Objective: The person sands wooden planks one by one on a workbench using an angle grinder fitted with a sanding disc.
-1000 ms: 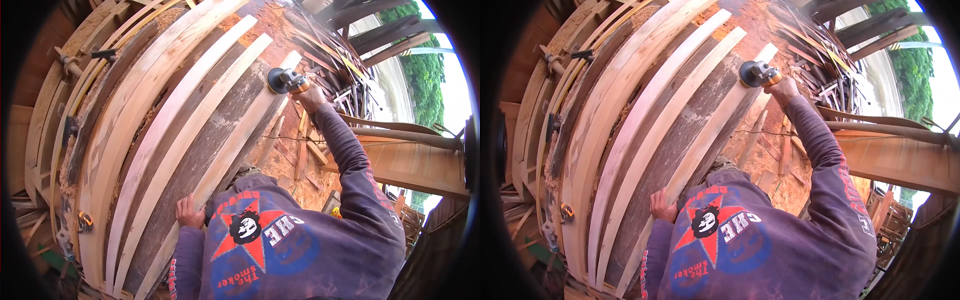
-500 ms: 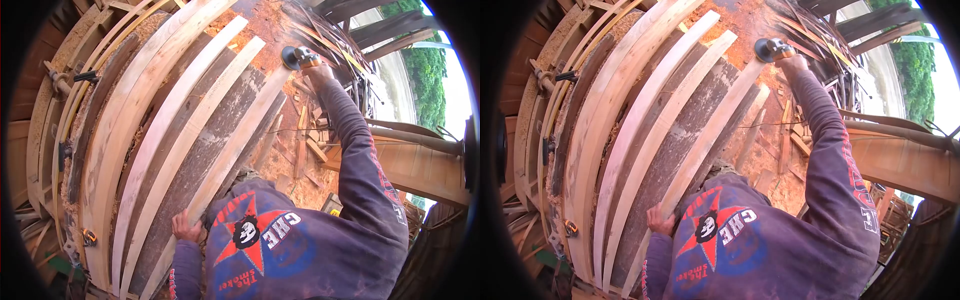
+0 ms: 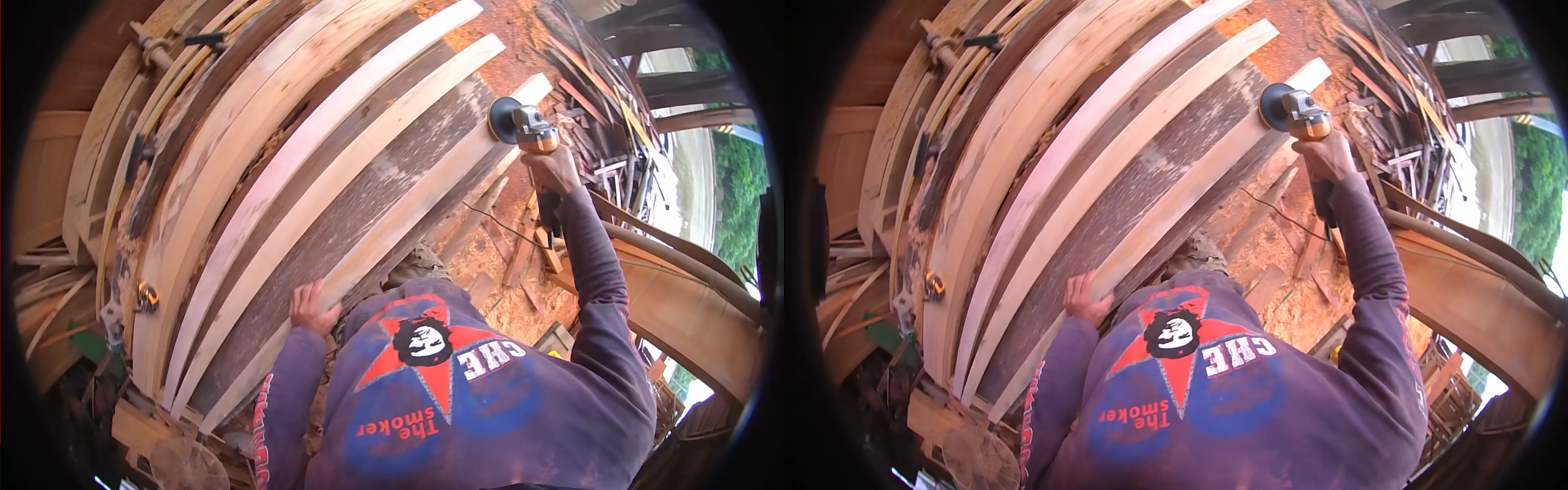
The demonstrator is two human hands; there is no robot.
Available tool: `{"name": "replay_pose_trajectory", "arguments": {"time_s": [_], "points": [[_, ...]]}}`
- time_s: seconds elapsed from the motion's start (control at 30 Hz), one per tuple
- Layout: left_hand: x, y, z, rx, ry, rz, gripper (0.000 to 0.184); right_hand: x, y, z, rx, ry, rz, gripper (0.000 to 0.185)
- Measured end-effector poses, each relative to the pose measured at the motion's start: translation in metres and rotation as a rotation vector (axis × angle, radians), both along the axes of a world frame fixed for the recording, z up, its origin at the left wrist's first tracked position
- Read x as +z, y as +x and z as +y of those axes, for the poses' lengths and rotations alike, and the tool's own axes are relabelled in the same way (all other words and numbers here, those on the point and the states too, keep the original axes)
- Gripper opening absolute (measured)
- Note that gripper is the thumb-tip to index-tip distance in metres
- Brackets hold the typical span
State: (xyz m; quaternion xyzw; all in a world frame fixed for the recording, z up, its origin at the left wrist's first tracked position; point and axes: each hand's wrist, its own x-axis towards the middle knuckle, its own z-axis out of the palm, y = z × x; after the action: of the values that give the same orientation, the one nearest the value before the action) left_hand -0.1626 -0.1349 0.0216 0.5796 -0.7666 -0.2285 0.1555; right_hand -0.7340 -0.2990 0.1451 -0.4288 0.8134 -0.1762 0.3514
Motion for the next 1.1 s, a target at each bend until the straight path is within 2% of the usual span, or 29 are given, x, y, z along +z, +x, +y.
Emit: {"name": "replay_pose_trajectory", "arguments": {"time_s": [0.03, 0.07, 0.13, 0.17, 0.23, 0.33, 0.37, 0.4, 0.43, 0.5, 0.57, 0.6, 0.63, 0.7, 0.77, 0.8, 0.83, 0.87, 0.93, 0.97, 1.03, 1.1], "points": [[-0.001, 0.000, 0.001, 0.002, 0.001, 0.004, 0.063, 0.002, 0.016, 0.008, -0.058, -0.009, -0.104, 0.020], [-0.002, 0.000, 0.001, 0.002, 0.001, 0.012, 0.063, -0.015, 0.020, 0.019, -0.001, 0.020, -0.066, 0.016], [-0.004, -0.001, 0.003, 0.010, 0.006, -0.008, 0.064, -0.010, 0.054, 0.034, 0.279, -0.030, 0.032, 0.022], [-0.004, 0.000, 0.004, 0.012, 0.009, -0.022, 0.064, 0.001, 0.082, 0.042, 0.141, 0.083, -0.050, 0.026], [-0.005, 0.000, 0.003, 0.004, 0.004, -0.028, 0.067, 0.000, 0.121, 0.059, 0.193, 0.037, -0.075, 0.037], [-0.001, 0.012, 0.010, 0.012, 0.000, 0.105, 0.068, 0.017, 0.184, 0.084, 0.283, 0.069, -0.031, 0.036], [0.003, 0.022, 0.013, 0.028, -0.113, 0.159, 0.065, 0.018, 0.205, 0.092, 0.314, 0.066, -0.083, 0.034], [0.005, 0.038, 0.021, 0.039, -0.231, 0.209, 0.063, 0.017, 0.226, 0.100, 0.342, 0.062, -0.136, 0.033], [-0.004, 0.064, 0.039, 0.058, -0.245, 0.206, 0.063, 0.016, 0.247, 0.106, 0.363, 0.051, -0.134, 0.033], [-0.028, 0.129, 0.086, 0.371, -0.362, 0.140, 0.051, 0.006, 0.281, 0.120, 0.502, 0.133, -0.057, 0.032], [-0.034, 0.214, 0.142, 0.550, -0.406, 0.026, 0.039, -0.006, 0.316, 0.137, 0.585, 0.099, 0.002, 0.032], [-0.042, 0.259, 0.173, 0.686, -0.435, -0.019, 0.034, 0.000, 0.344, 0.144, 0.481, 0.124, -0.037, 0.033], [-0.042, 0.307, 0.203, 0.755, -0.481, -0.218, 0.032, 0.004, 0.370, 0.149, 0.383, 0.146, -0.075, 0.033], [-0.053, 0.389, 0.265, 0.972, -0.522, -0.414, 0.028, -0.010, 0.404, 0.166, 0.399, 0.124, -0.109, 0.034], [-0.066, 0.450, 0.311, 1.140, -0.272, -0.435, 0.028, -0.002, 0.442, 0.183, 0.431, 0.154, -0.061, 0.035], [-0.065, 0.455, 0.324, 1.160, -0.250, -0.421, 0.028, -0.002, 0.459, 0.193, 0.456, 0.163, -0.019, 0.031], [-0.061, 0.460, 0.324, 1.105, -0.203, -0.462, 0.028, -0.007, 0.466, 0.202, 0.737, 0.102, 0.142, 0.028], [-0.057, 0.465, 0.322, 1.043, -0.166, -0.498, 0.028, -0.031, 0.465, 0.213, 0.784, 0.101, 0.142, 0.029], [-0.053, 0.466, 0.321, 1.066, -0.183, -0.474, 0.025, -0.027, 0.495, 0.227, 0.698, 0.192, 0.158, 0.035], [-0.056, 0.465, 0.320, 1.080, -0.199, -0.473, 0.022, -0.024, 0.518, 0.237, 0.562, 0.281, 0.172, 0.038], [-0.070, 0.468, 0.320, 1.109, -0.274, -0.421, 0.018, 0.001, 0.566, 0.248, 0.640, 0.319, 0.176, 0.041], [-0.072, 0.470, 0.322, 1.118, -0.194, -0.428, 0.018, -0.005, 0.595, 0.267, 0.726, 0.173, 0.051, 0.046]]}}
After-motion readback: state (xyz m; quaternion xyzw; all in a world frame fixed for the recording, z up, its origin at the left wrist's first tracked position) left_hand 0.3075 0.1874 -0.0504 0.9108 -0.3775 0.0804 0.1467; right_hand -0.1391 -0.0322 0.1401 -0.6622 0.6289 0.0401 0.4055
